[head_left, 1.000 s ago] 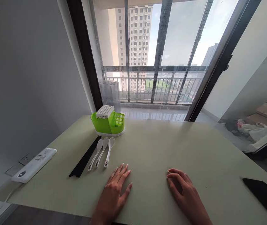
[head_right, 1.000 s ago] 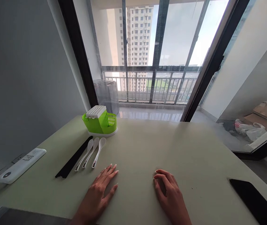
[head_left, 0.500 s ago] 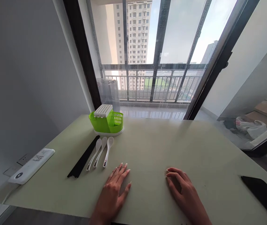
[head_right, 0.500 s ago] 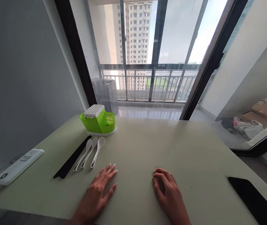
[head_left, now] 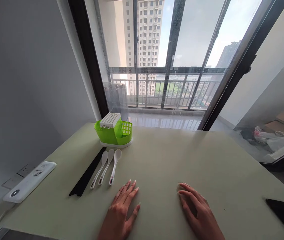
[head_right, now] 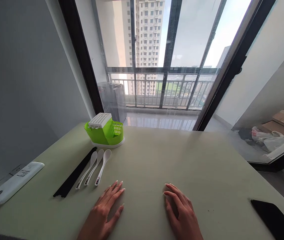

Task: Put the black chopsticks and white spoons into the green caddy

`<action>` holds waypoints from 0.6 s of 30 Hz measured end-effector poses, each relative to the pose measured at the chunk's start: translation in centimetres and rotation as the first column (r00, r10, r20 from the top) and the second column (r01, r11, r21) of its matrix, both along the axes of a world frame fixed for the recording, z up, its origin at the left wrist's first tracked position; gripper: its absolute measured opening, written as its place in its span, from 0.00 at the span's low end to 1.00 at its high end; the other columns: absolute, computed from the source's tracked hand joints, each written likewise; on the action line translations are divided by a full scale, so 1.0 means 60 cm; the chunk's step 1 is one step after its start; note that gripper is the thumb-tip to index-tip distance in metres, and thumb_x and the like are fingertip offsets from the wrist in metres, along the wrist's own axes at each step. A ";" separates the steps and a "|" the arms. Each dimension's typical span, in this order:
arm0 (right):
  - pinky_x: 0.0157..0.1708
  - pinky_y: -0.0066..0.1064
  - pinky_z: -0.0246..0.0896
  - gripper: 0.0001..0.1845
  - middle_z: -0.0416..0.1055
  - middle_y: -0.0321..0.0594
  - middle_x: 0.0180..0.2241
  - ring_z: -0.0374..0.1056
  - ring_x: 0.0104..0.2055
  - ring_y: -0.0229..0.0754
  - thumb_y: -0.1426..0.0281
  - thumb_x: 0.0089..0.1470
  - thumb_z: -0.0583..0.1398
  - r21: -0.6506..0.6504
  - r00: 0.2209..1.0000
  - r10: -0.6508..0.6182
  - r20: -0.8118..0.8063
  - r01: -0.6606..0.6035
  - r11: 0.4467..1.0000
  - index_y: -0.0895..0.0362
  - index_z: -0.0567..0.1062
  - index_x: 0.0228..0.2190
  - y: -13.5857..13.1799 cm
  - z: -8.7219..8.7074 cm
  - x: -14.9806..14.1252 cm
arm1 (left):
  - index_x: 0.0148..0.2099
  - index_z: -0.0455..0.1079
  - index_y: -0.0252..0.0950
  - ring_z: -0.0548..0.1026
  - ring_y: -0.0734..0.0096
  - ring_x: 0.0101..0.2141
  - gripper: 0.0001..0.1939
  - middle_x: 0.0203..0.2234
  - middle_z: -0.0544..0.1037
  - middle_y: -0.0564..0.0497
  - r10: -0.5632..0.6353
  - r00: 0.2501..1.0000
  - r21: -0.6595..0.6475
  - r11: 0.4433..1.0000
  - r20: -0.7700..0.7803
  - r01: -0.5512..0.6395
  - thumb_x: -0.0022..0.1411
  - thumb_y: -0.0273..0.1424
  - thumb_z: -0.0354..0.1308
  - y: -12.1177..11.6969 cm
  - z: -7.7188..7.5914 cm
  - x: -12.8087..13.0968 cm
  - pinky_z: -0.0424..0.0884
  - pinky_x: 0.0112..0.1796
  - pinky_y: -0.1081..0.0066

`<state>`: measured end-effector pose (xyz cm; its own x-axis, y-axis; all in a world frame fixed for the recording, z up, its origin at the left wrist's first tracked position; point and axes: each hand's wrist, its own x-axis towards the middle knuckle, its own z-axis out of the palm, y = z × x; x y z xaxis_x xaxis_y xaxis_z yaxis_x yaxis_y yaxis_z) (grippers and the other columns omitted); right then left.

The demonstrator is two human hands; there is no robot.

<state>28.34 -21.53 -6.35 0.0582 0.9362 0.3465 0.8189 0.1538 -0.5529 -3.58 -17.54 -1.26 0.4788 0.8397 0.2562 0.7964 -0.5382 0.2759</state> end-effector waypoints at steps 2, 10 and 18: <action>0.56 0.45 0.70 0.17 0.68 0.40 0.62 0.66 0.63 0.51 0.60 0.66 0.54 0.000 0.998 0.016 0.061 -0.017 1.000 0.47 0.76 0.52 0.003 -0.011 0.005 | 0.73 0.51 0.53 0.63 0.61 0.66 0.31 0.68 0.64 0.56 -0.004 1.000 0.029 1.000 -0.006 0.004 0.72 0.37 0.53 0.002 -0.003 -0.002 0.68 0.63 0.54; 0.63 0.49 0.64 0.33 0.56 0.35 0.69 0.59 0.68 0.53 0.59 0.66 0.56 0.081 0.966 0.049 0.254 -0.071 0.994 0.42 0.56 0.69 0.021 -0.044 0.002 | 0.74 0.48 0.53 0.68 0.60 0.64 0.34 0.66 0.66 0.56 -0.030 0.998 0.135 0.990 -0.050 0.037 0.71 0.38 0.54 0.012 -0.010 -0.011 0.74 0.58 0.58; 0.61 0.56 0.65 0.38 0.53 0.32 0.69 0.60 0.67 0.56 0.55 0.65 0.55 0.076 0.954 0.011 0.300 -0.036 0.996 0.35 0.45 0.70 0.029 -0.052 -0.017 | 0.72 0.52 0.55 0.70 0.60 0.62 0.33 0.64 0.69 0.56 -0.054 0.998 0.173 0.983 -0.017 0.056 0.69 0.36 0.56 0.024 -0.025 -0.022 0.74 0.57 0.63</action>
<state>27.30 -19.79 -9.47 -0.0812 0.9047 0.4183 0.9404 0.2086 -0.2687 -4.88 -16.08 -2.76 0.5273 0.7553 0.3893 0.7667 -0.6204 0.1653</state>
